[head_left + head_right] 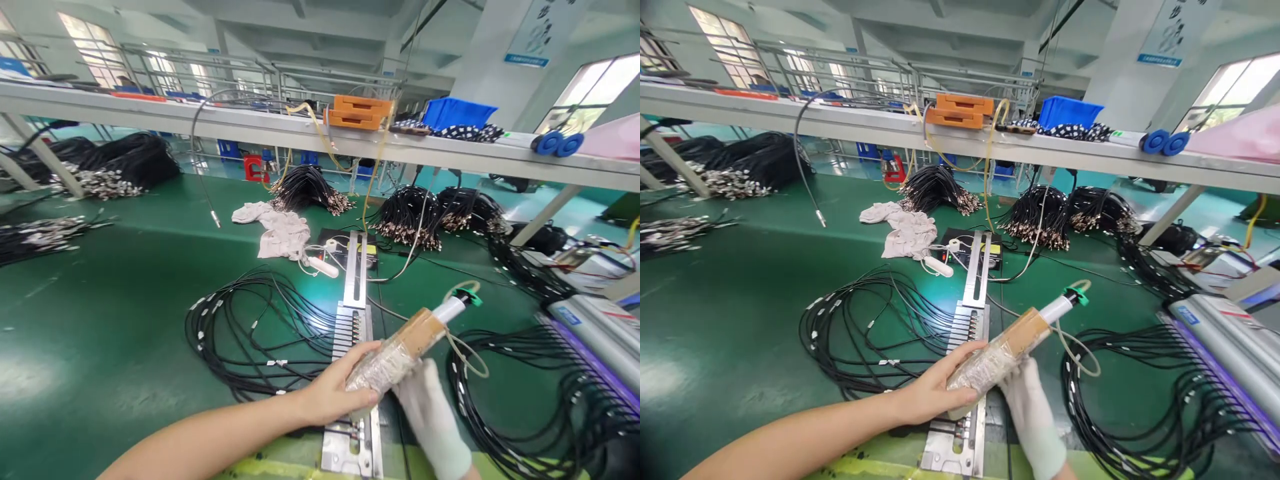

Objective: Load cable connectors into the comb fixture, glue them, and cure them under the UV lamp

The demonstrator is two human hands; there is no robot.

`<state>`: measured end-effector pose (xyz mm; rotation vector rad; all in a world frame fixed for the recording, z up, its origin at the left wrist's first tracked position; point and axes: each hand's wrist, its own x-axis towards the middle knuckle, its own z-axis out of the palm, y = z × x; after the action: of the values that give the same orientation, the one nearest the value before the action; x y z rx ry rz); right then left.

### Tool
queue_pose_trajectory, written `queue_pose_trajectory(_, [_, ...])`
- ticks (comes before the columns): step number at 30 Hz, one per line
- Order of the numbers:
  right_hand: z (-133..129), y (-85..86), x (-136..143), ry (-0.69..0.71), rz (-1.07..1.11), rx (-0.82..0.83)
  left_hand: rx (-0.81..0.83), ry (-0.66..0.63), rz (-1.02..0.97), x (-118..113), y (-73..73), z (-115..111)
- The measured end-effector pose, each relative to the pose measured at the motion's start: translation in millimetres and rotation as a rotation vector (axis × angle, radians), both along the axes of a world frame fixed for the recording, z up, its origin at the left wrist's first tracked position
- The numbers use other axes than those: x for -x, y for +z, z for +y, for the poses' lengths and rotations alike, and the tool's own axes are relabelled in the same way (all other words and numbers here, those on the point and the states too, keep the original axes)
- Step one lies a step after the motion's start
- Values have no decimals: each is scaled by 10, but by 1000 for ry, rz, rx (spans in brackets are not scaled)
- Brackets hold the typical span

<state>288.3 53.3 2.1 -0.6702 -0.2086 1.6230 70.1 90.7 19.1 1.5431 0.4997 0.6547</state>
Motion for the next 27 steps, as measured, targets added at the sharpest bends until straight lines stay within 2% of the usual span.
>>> queue_pose_trajectory(2, [117,-38,7,-18,-176,-38,-172,1,174,-7,49,65])
queue_pose_trajectory(5, [620,20,-325,1,-775,-41,-408,55,426,137,26,232])
queue_pose_trajectory(7, [1069,79,-684,40,-1213,-18,-527,178,569,293,-110,359])
queue_pose_trajectory(9, [1486,143,-988,-7,-1398,28,-630,330,708,440,-333,463])
queue_pose_trajectory(11, [1808,232,-1113,-107,-1573,91,-717,446,791,539,-586,522])
queue_pose_trajectory(13, [2040,356,-1010,-251,-1741,58,-814,508,820,572,-794,538])
queue_pose_trajectory(14, [2141,424,-880,-311,-1814,-9,-856,521,830,568,-863,535])
queue_pose_trajectory(16, [2366,549,-510,-291,-1935,-214,-876,507,848,540,-919,523])
queue_pose_trajectory(18, [2665,625,-88,-92,-2051,-414,-801,458,872,517,-876,514])
queue_pose_trajectory(19, [2842,640,107,-7,-2100,-463,-742,425,884,513,-831,513])
queue_pose_trajectory(20, [3029,642,277,59,-2151,-470,-677,389,897,514,-778,514])
queue_pose_trajectory(22, [3388,637,519,133,-2241,-381,-563,307,913,527,-670,518])
queue_pose_trajectory(25, [3749,756,650,272,-2313,-236,-490,248,886,552,-559,517])
queue_pose_trajectory(27, [3801,1038,616,332,-2348,-251,-497,283,849,557,-539,506])
